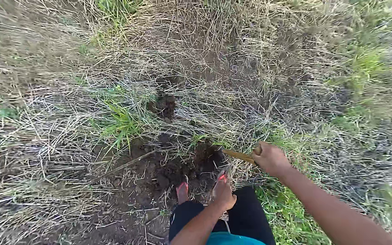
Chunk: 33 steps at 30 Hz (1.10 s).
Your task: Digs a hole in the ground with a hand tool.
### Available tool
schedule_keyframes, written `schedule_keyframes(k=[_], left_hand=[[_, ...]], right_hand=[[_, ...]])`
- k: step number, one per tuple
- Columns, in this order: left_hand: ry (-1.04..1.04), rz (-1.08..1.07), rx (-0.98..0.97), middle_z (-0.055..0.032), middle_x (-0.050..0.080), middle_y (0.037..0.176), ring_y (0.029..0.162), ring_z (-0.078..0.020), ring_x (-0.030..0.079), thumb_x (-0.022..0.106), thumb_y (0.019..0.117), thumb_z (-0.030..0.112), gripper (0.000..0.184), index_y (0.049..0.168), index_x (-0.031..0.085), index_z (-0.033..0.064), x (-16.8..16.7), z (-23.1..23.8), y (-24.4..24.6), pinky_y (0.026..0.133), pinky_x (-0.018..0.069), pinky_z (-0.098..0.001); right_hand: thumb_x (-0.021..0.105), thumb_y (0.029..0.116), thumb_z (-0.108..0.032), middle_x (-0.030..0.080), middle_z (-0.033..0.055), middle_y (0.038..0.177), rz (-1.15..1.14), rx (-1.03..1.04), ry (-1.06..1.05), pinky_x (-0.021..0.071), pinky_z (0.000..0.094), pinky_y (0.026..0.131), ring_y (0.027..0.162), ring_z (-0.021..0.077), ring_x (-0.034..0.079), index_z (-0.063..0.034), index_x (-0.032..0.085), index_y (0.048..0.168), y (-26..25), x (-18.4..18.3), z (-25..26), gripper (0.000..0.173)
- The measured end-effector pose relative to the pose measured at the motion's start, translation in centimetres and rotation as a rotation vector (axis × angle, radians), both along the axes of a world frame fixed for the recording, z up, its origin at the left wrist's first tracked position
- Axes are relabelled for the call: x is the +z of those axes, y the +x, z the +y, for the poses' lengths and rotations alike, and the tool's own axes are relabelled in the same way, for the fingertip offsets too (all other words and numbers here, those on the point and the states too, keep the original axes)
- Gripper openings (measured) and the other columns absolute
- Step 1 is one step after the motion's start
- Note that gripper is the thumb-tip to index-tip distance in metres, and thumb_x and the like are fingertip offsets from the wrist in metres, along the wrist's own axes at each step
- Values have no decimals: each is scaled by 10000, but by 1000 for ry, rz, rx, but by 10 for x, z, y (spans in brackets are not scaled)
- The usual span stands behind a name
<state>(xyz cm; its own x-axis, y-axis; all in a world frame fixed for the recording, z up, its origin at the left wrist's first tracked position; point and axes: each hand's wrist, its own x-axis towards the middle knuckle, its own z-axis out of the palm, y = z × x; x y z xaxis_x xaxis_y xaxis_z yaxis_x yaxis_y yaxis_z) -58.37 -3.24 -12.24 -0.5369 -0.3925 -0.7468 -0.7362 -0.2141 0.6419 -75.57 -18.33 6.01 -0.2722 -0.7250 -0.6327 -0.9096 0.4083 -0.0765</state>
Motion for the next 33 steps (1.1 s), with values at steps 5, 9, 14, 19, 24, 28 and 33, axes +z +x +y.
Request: schedule_keyframes(k=[5, 9, 14, 19, 24, 28, 33], left_hand=[[86, -40, 34, -183, 477, 1553, 1377, -335, 538, 610, 996, 338, 770, 1635, 253, 98, 12, -42, -37, 1122, 459, -561], [87, -107, 109, -188, 487, 1546, 1372, -350, 543, 600, 998, 378, 758, 1629, 281, 105, 2, -55, -76, 1113, 461, -590], [144, -213, 268, -194, 514, 1523, 1351, -361, 560, 619, 996, 366, 734, 1617, 317, 114, -2, -60, -148, 1105, 464, -601], [95, -144, 445, -194, 410, 1606, 1426, -327, 493, 686, 958, 336, 887, 1649, 191, 81, 12, -65, -212, 1163, 434, -529], [-298, -28, 407, -128, 395, 1631, 1469, -312, 430, 817, 808, 247, 890, 1587, 401, 137, -13, -70, -224, 1168, 422, -520], [-342, 210, -6, -134, 694, 1225, 1197, -344, 633, 819, 803, 240, 362, 1128, 728, 106, -25, -37, -188, 993, 521, -615], [-397, 279, 84, -117, 708, 1194, 1231, -344, 605, 777, 835, 250, 288, 1070, 734, 90, 20, 27, -140, 1051, 469, -616]], right_hand=[[686, 918, -360, 721, 174, 1009, -35, -10, -26, 546, 641, 829, 944, 380, 703, -101, 653, 1255, -71, -2, -12, 426], [692, 911, -340, 706, 196, 986, -99, -30, -64, 540, 659, 819, 917, 391, 695, -60, 654, 1217, -172, -28, -56, 417], [687, 916, -325, 705, 186, 937, -198, -55, -28, 533, 656, 794, 856, 379, 693, -40, 647, 1145, -281, -76, -132, 368], [735, 851, -292, 711, 127, 914, -379, -45, 39, 582, 574, 764, 806, 293, 706, -61, 637, 1172, -259, -77, -109, 408], [741, 895, -381, 708, 171, 989, -421, 133, 174, 562, 598, 835, 918, 344, 698, -65, 652, 1229, -186, -32, 11, 469], [721, 881, -402, 735, 139, 972, -409, 204, 184, 577, 585, 832, 922, 325, 721, -97, 673, 1216, -135, -27, 108, 456], [780, 817, -351, 725, 79, 899, -498, 203, 81, 596, 516, 766, 826, 232, 712, -108, 685, 1152, -99, 18, 161, 425]])
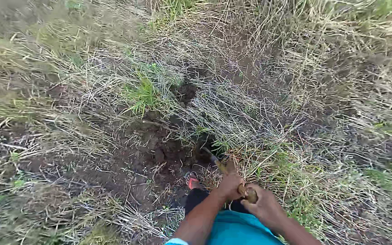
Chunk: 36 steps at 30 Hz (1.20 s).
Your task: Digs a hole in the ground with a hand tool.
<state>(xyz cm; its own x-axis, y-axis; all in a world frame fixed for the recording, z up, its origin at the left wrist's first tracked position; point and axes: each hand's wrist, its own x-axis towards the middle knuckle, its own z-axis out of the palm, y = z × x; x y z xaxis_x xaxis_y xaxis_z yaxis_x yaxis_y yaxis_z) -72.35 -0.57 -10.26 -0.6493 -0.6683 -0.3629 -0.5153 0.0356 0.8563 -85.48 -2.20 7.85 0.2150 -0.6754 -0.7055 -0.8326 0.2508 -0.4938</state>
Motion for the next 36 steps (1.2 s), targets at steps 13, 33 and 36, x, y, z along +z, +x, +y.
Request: schedule_keyframes(k=[13, 33, 36], left_hand=[[-204, 115, 272, -39, 717, 1052, 1078, -248, 658, 794, 747, 158, 293, 1024, 701, 150, 94, 44, 45, 1033, 488, -523], [110, 50, 318, -142, 535, 1504, 1408, -330, 488, 781, 814, 91, 646, 1426, 573, 76, 10, 39, 10, 1173, 418, -506], [178, 70, 355, -119, 467, 1566, 1336, -297, 566, 728, 846, 71, 745, 1539, 457, 115, 18, 46, 13, 1087, 508, -492]], right_hand=[[765, 799, -121, 681, 106, 701, -251, -467, -318, 597, 404, 541, 554, 237, 665, -25, 632, 1011, 49, 113, 42, 268], [723, 897, -107, 666, 120, 716, -65, -775, -409, 620, 426, 568, 558, 241, 671, 40, 566, 1095, 64, -16, 40, 293], [731, 885, -114, 668, 115, 690, -79, -780, -411, 614, 423, 556, 539, 240, 665, 31, 586, 1071, 52, -14, 32, 277]])
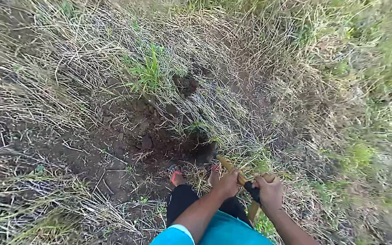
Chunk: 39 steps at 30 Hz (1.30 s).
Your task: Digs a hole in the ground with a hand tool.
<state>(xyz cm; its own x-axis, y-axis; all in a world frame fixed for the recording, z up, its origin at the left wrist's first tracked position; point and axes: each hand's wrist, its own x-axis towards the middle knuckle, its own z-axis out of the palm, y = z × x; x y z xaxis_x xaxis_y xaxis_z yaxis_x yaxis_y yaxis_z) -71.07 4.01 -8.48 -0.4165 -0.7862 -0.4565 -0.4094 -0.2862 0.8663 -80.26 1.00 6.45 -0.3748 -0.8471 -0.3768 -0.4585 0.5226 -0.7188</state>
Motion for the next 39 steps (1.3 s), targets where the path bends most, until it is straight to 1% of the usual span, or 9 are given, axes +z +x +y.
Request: schedule_keyframes(k=[3, 9, 14, 19, 22, 28, 31, 34, 39], left_hand=[[190, 139, 61, -154, 540, 1508, 1317, -311, 592, 657, 932, 120, 734, 1603, 359, 117, 35, 5, 11, 1096, 495, -538], [546, 609, 149, -245, 582, 1418, 1208, -320, 659, 713, 921, 141, 931, 1646, 132, 71, 99, -2, 12, 1026, 542, -491], [485, 487, 129, -225, 613, 1313, 1152, -303, 655, 788, 818, 132, 1156, 1636, -22, 23, 131, -33, -14, 995, 547, -499], [466, 348, 276, -175, 671, 1153, 990, -262, 711, 835, 755, 144, 1161, 1610, 55, 47, 135, -71, -57, 866, 605, -486], [443, 255, 336, -185, 642, 1229, 1067, -265, 694, 838, 772, 157, 1186, 1613, 7, 65, 146, -99, -84, 914, 590, -502], [426, 9, 485, -200, 650, 1229, 1091, -312, 679, 845, 743, 214, 1098, 1603, 180, 62, 147, -145, -156, 935, 569, -549], [373, -36, 633, -146, 695, 1157, 1037, -258, 706, 823, 769, 212, 961, 1561, 298, 75, 145, -150, -186, 914, 592, -512], [414, -129, 642, -171, 713, 1150, 1028, -304, 719, 744, 866, 202, 922, 1621, 225, 97, 152, -164, -195, 899, 590, -563], [392, -82, 676, -143, 713, 1164, 1038, -246, 718, 753, 861, 188, 927, 1616, 225, 77, 149, -168, -196, 935, 593, -502]], right_hand=[[717, 886, -110, 663, 109, 692, -6, 2, 0, 611, 415, 565, 541, 229, 658, 36, 591, 1074, -17, 5, -16, 269], [715, 905, -92, 648, 107, 669, -33, -2, 22, 602, 408, 565, 526, 221, 641, 26, 600, 1005, -29, 9, -57, 193], [736, 906, -144, 654, 107, 702, -45, 27, 53, 604, 428, 586, 557, 231, 654, 10, 594, 1025, -34, 8, -87, 241], [737, 911, -161, 670, 117, 738, -96, 62, 88, 613, 445, 609, 590, 240, 670, 17, 603, 1052, -51, 7, -128, 263], [733, 915, -179, 675, 114, 725, -138, 95, 102, 609, 442, 600, 588, 240, 674, 17, 600, 1052, -69, 8, -155, 274], [736, 922, -233, 675, 92, 707, -218, 148, 142, 609, 436, 588, 573, 226, 672, -1, 603, 1069, -123, 2, -205, 306], [716, 940, -230, 684, 94, 721, -247, 177, 168, 615, 440, 597, 590, 228, 682, 9, 581, 1125, -142, 0, -215, 331], [711, 951, -198, 680, 103, 738, -311, 177, 174, 614, 421, 604, 595, 225, 678, 27, 561, 1160, -148, -2, -225, 342], [720, 945, -161, 682, 109, 759, -359, 156, 180, 621, 403, 596, 594, 218, 681, 25, 550, 1191, -148, -6, -230, 352]])
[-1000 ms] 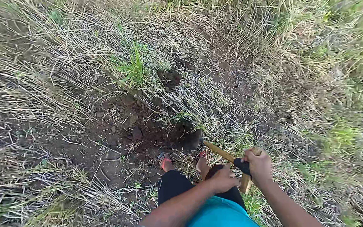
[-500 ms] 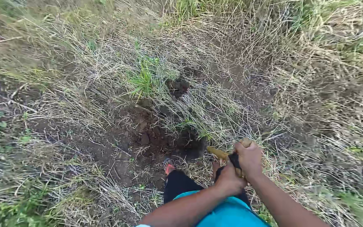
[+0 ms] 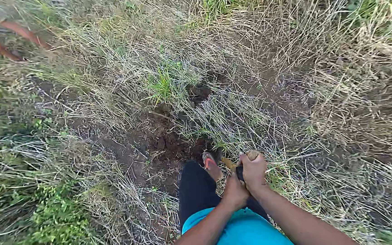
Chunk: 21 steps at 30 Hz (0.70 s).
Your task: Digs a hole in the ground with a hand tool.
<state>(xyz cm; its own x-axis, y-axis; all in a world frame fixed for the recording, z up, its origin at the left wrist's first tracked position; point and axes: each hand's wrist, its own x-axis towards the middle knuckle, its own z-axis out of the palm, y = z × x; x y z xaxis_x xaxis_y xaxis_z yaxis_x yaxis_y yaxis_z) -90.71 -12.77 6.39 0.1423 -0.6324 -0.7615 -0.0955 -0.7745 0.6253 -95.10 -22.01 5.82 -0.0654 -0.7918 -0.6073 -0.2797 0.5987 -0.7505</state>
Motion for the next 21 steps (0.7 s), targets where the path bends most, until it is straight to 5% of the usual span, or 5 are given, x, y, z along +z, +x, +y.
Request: schedule_keyframes(k=[7, 17, 21], left_hand=[[31, -5, 6, -125, 720, 1127, 1004, -245, 722, 800, 791, 234, 1021, 1624, 220, 121, -18, -13, 0, 897, 600, -515], [37, 23, 33, -159, 660, 1308, 1174, -248, 672, 822, 778, 245, 1062, 1624, 206, 67, -70, -27, 17, 1011, 562, -493], [-29, 57, 105, -116, 658, 1334, 1202, -170, 660, 841, 767, 185, 1069, 1612, 200, 51, -83, -22, 6, 1054, 550, -418]], right_hand=[[694, 956, -134, 678, 108, 743, 24, 5, 15, 617, 394, 593, 587, 215, 677, 28, 542, 1191, 6, -13, -16, 324], [694, 935, -165, 694, 113, 807, 237, 116, 105, 622, 468, 671, 666, 234, 698, 12, 569, 1219, 26, -69, -32, 358], [703, 930, -172, 704, 112, 860, 245, 156, 119, 626, 456, 720, 720, 224, 711, 15, 551, 1255, 18, -79, -31, 404]])
